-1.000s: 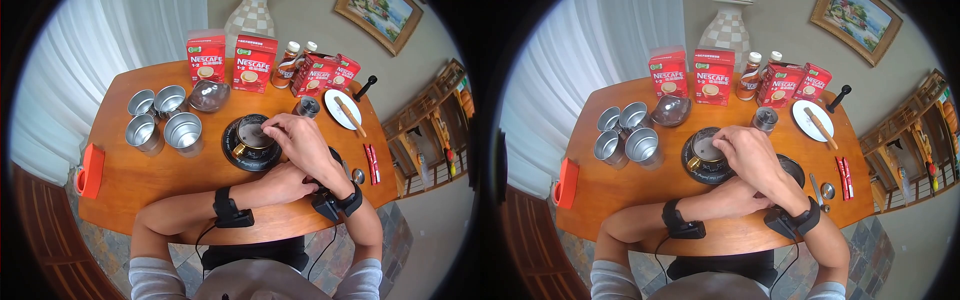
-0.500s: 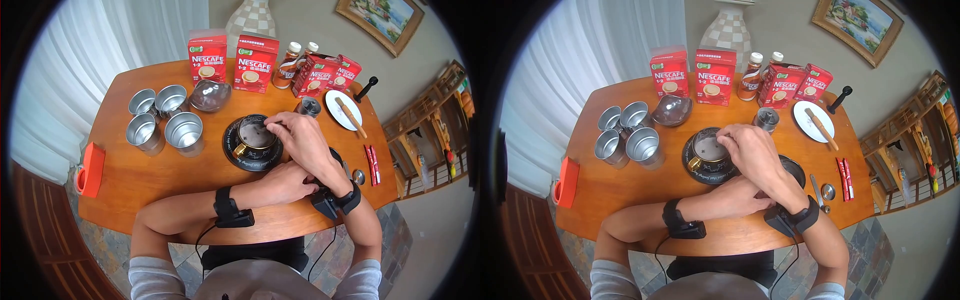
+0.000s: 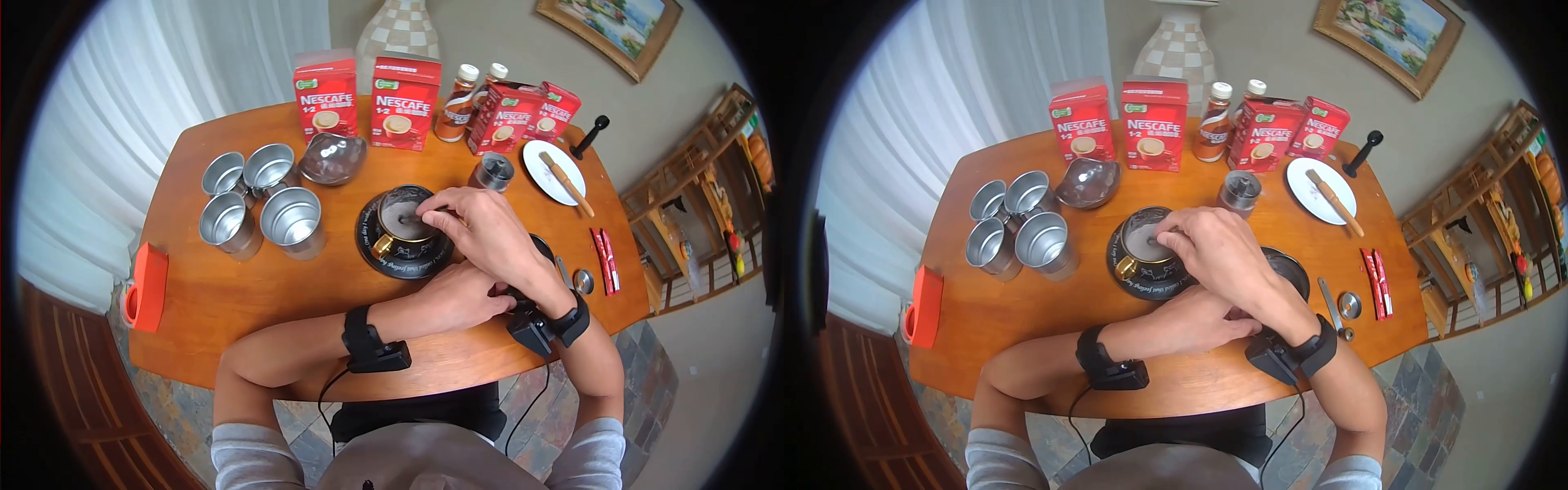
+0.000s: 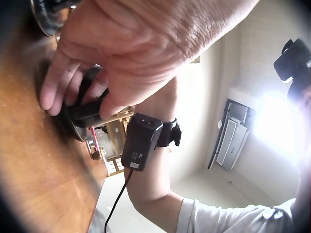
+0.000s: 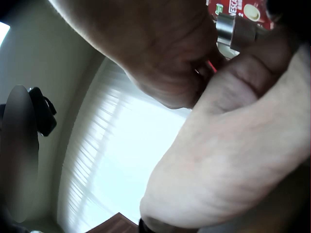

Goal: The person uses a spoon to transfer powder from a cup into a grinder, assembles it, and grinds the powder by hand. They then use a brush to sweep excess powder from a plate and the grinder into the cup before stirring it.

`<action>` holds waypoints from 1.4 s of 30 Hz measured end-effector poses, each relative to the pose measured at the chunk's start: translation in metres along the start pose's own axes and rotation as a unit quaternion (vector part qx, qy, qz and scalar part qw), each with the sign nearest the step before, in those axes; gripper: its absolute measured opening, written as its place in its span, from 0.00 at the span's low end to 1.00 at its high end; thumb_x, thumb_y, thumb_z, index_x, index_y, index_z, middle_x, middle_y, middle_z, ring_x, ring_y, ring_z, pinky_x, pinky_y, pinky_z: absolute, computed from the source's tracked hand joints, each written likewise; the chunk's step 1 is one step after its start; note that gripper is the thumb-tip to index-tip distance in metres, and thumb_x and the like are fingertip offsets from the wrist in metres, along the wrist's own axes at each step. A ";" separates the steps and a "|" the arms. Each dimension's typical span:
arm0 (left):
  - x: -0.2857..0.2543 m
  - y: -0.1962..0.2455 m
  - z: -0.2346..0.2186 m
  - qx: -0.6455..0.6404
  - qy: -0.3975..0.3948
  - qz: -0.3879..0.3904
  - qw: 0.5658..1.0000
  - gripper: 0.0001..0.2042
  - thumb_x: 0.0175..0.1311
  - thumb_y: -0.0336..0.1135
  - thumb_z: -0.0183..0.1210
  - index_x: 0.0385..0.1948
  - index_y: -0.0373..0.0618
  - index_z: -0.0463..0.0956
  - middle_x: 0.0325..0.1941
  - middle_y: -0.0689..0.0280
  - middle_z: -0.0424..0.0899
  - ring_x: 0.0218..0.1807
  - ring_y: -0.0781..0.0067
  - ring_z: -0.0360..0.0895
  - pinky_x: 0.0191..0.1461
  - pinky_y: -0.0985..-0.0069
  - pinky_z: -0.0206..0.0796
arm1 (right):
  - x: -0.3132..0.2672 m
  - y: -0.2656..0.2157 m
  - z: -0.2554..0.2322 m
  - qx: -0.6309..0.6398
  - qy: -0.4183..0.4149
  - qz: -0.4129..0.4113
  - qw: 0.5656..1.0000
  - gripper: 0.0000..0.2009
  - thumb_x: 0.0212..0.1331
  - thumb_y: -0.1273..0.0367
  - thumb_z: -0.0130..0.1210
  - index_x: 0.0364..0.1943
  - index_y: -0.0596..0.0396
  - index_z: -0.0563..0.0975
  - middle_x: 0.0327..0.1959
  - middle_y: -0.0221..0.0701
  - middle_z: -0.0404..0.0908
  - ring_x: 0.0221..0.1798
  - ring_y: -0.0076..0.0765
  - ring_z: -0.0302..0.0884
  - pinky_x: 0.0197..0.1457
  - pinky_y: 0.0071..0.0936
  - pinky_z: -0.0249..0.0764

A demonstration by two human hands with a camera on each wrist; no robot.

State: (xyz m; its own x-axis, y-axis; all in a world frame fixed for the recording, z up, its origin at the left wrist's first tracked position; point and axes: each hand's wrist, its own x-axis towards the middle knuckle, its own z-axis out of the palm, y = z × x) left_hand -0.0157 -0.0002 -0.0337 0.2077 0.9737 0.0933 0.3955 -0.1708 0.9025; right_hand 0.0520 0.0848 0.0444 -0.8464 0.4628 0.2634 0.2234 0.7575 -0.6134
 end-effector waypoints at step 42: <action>0.001 0.019 -0.017 -0.031 -0.031 -0.113 0.993 0.18 0.77 0.44 0.62 0.33 0.35 0.82 0.27 0.61 0.67 0.28 0.70 0.66 0.34 0.67 0.59 | -0.081 0.063 -0.082 0.033 0.015 0.019 0.999 0.10 0.69 0.65 0.63 0.38 0.59 0.85 0.28 0.44 0.85 0.32 0.54 0.85 0.38 0.41 0.78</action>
State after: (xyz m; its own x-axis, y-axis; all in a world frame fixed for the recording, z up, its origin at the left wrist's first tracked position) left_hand -0.0228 0.0004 -0.0098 0.1757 0.9746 -0.1390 0.3834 0.0623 0.9215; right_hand 0.1739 0.1328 0.0454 -0.8231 0.5050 0.2597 0.2221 0.7072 -0.6712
